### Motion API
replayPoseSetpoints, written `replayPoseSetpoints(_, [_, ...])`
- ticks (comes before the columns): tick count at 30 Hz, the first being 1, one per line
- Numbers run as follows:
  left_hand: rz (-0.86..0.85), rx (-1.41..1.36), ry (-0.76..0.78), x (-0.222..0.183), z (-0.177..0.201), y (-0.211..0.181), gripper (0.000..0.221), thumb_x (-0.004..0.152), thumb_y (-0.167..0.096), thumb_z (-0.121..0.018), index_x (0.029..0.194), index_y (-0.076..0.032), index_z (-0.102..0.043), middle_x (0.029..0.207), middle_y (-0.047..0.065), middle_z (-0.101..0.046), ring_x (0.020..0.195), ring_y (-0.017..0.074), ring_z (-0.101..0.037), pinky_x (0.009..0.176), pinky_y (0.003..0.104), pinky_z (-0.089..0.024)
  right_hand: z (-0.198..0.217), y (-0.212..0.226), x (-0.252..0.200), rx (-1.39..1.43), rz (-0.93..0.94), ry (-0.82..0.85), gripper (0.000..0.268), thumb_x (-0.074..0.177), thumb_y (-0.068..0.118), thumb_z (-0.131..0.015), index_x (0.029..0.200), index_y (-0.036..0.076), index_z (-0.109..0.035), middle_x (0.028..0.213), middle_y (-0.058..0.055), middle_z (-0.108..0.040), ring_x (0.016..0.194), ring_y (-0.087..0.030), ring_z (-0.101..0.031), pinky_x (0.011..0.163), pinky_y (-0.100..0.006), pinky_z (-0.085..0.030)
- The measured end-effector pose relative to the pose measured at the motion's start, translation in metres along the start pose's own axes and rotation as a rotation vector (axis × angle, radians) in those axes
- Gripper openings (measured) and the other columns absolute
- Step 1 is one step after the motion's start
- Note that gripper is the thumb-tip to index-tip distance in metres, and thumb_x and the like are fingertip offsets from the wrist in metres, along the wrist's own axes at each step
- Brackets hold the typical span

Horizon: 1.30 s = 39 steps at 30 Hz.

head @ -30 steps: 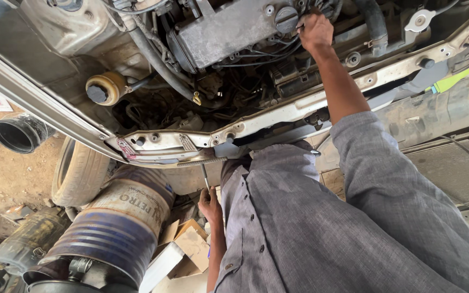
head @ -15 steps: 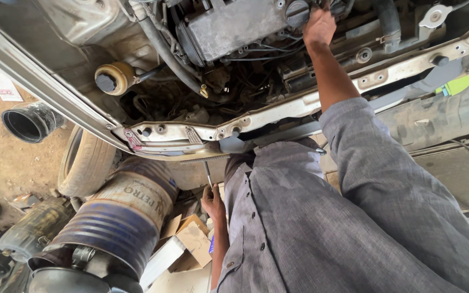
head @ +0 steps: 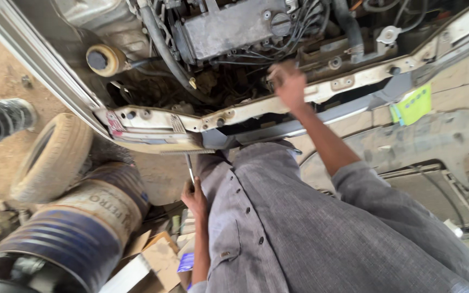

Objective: The person works on various components inside a car's engine bay, using a small hand tool to manipulate parts and reaching into different areas of the machinery.

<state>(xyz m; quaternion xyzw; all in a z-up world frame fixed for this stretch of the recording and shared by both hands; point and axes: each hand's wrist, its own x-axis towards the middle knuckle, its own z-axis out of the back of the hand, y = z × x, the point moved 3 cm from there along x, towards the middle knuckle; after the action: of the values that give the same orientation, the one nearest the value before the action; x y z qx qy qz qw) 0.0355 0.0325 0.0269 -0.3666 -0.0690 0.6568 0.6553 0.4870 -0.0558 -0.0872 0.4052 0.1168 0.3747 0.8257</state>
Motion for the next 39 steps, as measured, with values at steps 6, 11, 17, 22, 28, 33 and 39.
replayPoseSetpoints(6, [-0.214, -0.103, 0.272, 0.010, -0.004, -0.052, 0.020, 0.098, -0.020, -0.072, 0.101, 0.000, -0.072, 0.062, 0.011, -0.040, 0.059, 0.0100, -0.036, 0.050, 0.033, -0.034, 0.020, 0.150, -0.052, 0.188, 0.035, 0.579, 0.028, 0.098, 0.016, -0.064, 0.126, 0.017, -0.067, 0.127, -0.011, -0.064, 0.113, -0.029, -0.067, 0.095, -0.041, -0.057])
replayPoseSetpoints(11, [-0.471, 0.003, 0.452, 0.015, -0.012, -0.081, 0.021, 0.091, -0.021, -0.075, 0.103, -0.003, -0.075, 0.059, 0.016, -0.046, 0.050, 0.0142, -0.036, 0.048, 0.035, -0.037, 0.043, 0.225, -0.075, 0.137, 0.676, 0.432, 0.043, 0.092, 0.016, -0.066, 0.135, 0.023, -0.068, 0.152, -0.013, -0.054, 0.132, -0.032, -0.059, 0.107, -0.040, -0.053])
replayPoseSetpoints(17, [-0.530, -0.136, 0.493, -0.001, -0.017, -0.066, 0.023, 0.092, -0.024, -0.076, 0.097, -0.002, -0.074, 0.060, 0.016, -0.050, 0.053, 0.0150, -0.040, 0.050, 0.037, -0.040, 0.047, 0.227, -0.111, 0.181, 0.548, 0.449, 0.046, 0.093, 0.011, -0.068, 0.138, 0.006, -0.064, 0.142, -0.012, -0.061, 0.127, -0.030, -0.061, 0.105, -0.038, -0.054])
replayPoseSetpoints(22, [-0.561, -0.182, 0.548, -0.028, -0.056, -0.048, 0.030, 0.094, -0.030, -0.076, 0.086, -0.001, -0.070, 0.061, 0.014, -0.055, 0.055, 0.0150, -0.044, 0.052, 0.038, -0.042, 0.074, 0.214, -0.131, -0.272, 0.327, 0.660, 0.041, 0.089, 0.026, -0.076, 0.127, 0.012, -0.069, 0.095, -0.007, -0.073, 0.095, -0.026, -0.066, 0.084, -0.040, -0.056])
replayPoseSetpoints(28, [-0.522, -0.292, 0.652, -0.060, -0.086, -0.066, 0.029, 0.099, -0.031, -0.067, 0.094, -0.003, -0.067, 0.064, 0.017, -0.058, 0.052, 0.0263, -0.051, 0.055, 0.041, -0.044, 0.124, 0.208, -0.152, 0.054, -0.336, 0.535, 0.046, 0.098, 0.021, -0.064, 0.144, 0.027, -0.061, 0.101, -0.008, -0.076, 0.085, -0.023, -0.076, 0.080, -0.039, -0.058])
replayPoseSetpoints(33, [-0.655, -0.319, 0.663, -0.063, -0.091, -0.089, 0.028, 0.100, -0.028, -0.067, 0.097, 0.000, -0.068, 0.070, 0.021, -0.057, 0.058, 0.0324, -0.050, 0.058, 0.041, -0.045, 0.160, 0.202, -0.136, 0.047, 0.202, 0.524, 0.042, 0.088, 0.020, -0.074, 0.130, 0.023, -0.073, 0.127, -0.006, -0.072, 0.113, -0.028, -0.068, 0.095, -0.041, -0.056])
replayPoseSetpoints(39, [-0.780, -0.282, 0.761, -0.062, -0.122, -0.115, 0.030, 0.100, -0.028, -0.066, 0.095, 0.000, -0.070, 0.073, 0.020, -0.062, 0.060, 0.0314, -0.054, 0.061, 0.041, -0.048, 0.191, 0.191, -0.108, -0.014, 0.348, 0.537, 0.032, 0.085, 0.032, -0.078, 0.108, 0.012, -0.070, 0.124, -0.008, -0.069, 0.114, -0.030, -0.065, 0.094, -0.043, -0.055])
